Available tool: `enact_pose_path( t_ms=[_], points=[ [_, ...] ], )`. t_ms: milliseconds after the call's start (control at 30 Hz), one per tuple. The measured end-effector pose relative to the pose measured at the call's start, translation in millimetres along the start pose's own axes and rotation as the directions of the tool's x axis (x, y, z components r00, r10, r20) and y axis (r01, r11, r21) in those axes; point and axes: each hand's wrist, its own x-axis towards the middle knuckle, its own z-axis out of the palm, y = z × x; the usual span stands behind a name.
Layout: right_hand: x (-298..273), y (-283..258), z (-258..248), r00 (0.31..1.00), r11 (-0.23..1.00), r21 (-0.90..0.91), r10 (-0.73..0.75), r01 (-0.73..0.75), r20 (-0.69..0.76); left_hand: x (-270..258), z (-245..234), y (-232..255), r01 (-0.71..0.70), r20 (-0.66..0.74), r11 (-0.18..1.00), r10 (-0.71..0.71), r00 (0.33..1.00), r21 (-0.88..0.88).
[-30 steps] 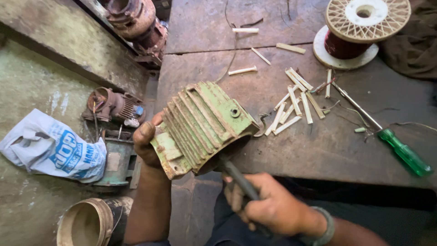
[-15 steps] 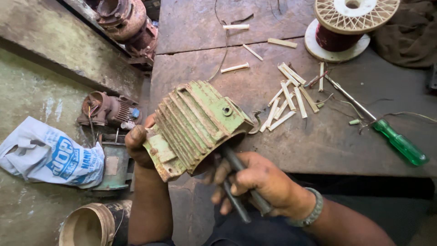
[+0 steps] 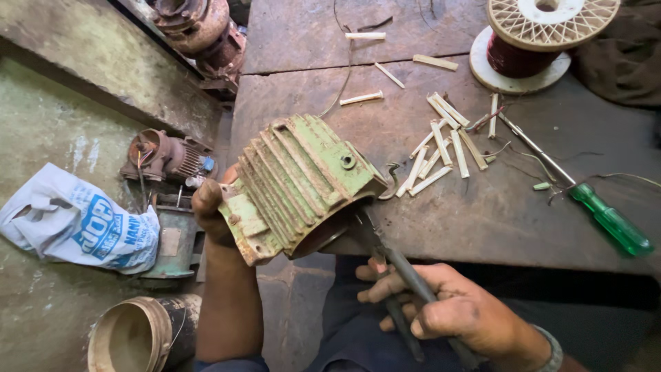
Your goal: The person uses pliers to pull out wooden wedges from the stator slots of an electric motor and then handles the motor by hand.
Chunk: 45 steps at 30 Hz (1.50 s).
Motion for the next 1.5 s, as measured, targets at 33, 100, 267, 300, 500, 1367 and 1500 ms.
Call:
enact_pose_path(
  t_ms=[33,100,267,300,500,1367,1500],
  points=[
    [-0.1,-2.1,-0.2,1.000,1.000,-0.012,-0.002,0.003,0.016,-0.2,-1.3,-1.3,0.006,0.015,1.000,-0.005,1.000,-0.025],
    [1.6,-4.8,-0.5,1.000,0.999,-0.037,-0.009,0.010,0.025,-1.8,-4.5,-4.5,0.013,0.031,0.997,-0.010,0.999,-0.078],
    [0.2,-7.3,-3.4,0.996,0.999,0.020,-0.027,0.026,0.082,-4.8,-1.8,-8.1,-0.014,-0.013,0.995,0.013,1.000,-0.103],
    [-0.6,-8.0,-3.7,0.998,1.000,-0.023,0.006,-0.005,0.056,-5.1,-0.6,-8.1,-0.008,-0.006,0.993,0.008,1.000,-0.115],
    [2.9,-14.5,-4.8,0.997,0.957,-0.277,-0.080,0.082,0.019,-4.2,3.9,-5.4,0.008,-0.013,0.994,-0.009,1.000,-0.109],
    [14.5,7.0,0.4,0.997,0.946,-0.316,-0.066,0.073,0.032,-4.8,7.1,-7.2,0.022,0.031,0.988,-0.018,0.999,-0.154],
    [12.1,8.4,1.6,0.997,0.980,-0.192,-0.042,0.052,0.057,-2.9,4.9,-6.4,0.034,0.055,0.989,-0.026,0.998,-0.142]
  ],
)
